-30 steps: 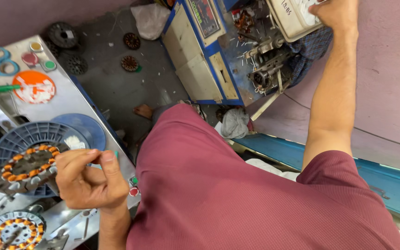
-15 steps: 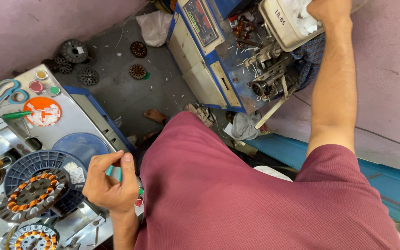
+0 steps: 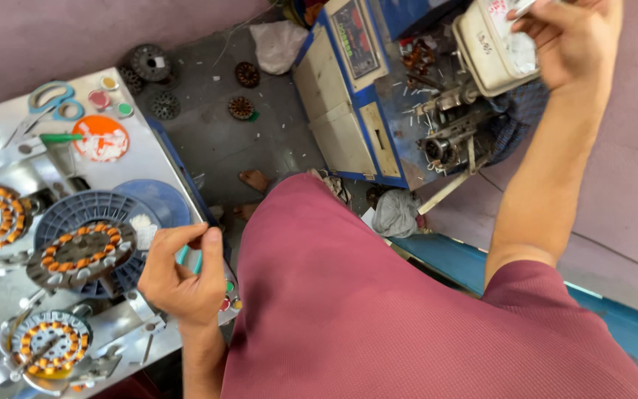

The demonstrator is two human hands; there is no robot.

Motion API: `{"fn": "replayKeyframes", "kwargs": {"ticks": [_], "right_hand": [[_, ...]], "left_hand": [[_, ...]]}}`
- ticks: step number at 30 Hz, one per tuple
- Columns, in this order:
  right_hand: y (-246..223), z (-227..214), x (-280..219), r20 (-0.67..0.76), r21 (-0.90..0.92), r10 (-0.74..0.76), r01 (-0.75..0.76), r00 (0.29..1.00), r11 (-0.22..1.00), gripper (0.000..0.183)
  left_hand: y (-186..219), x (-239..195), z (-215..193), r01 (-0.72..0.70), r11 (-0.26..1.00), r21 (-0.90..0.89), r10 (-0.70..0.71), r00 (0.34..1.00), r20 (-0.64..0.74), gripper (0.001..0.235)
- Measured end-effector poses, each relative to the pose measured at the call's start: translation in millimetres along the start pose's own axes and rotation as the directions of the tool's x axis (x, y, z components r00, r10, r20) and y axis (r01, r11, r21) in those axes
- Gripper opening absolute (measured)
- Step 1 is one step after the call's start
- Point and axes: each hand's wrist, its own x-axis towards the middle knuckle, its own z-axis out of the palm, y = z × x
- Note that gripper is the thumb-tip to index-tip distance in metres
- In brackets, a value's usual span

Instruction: The person inserts small white insulating spacers into the slots of a motor armature held in a blue jig. They rotate the armature to access different slots and continue inserting spacers one by one.

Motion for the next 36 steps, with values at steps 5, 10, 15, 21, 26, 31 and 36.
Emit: {"fn": "replayKeyframes", "kwargs": {"ticks": [5, 10, 15, 21, 26, 31, 36], "right_hand": [[42, 187, -42, 0.546, 0.140, 0.181, -0.302, 0.818, 0.943, 0.014], [83, 323, -82, 0.823, 0.037, 0.310, -0.589, 0.476, 0.807, 0.021], [100, 390, -88, 0.878, -0.100, 0.404, -0.727, 0.257, 0.680, 0.024], [99, 441, -70, 0.929, -0.303, 0.363, -0.714, -0.074, 0.631, 0.034], [96, 475, -44, 0.882, -0.441, 0.392, -0.754, -0.262, 0.486, 0.030], [105, 494, -27, 0.873, -0.446, 0.412, -0.769, -0.261, 0.459, 0.036], [102, 500, -25, 0.952, -0.299, 0.193, -0.586, -0.237, 0.753, 0.054]], "left_hand": [[8, -1, 14, 0.006, 0.999, -0.046, -0.003, 0.999, 0.052, 0.026], [8, -3, 15, 0.116, 0.992, -0.058, -0.123, 0.983, -0.137, 0.027], [-2, -16, -6, 0.203, 0.978, 0.041, -0.166, 0.887, -0.431, 0.018], [-6, -18, -22, 0.235, 0.943, 0.237, -0.067, 0.829, -0.555, 0.034], [-8, -5, -23, 0.248, 0.926, 0.286, -0.011, 0.773, -0.634, 0.033], [-10, 1, -13, 0.190, 0.982, 0.001, -0.123, 0.640, -0.758, 0.017], [-21, -6, -12, 0.079, 0.831, -0.551, -0.508, 0.513, -0.692, 0.014]]}}
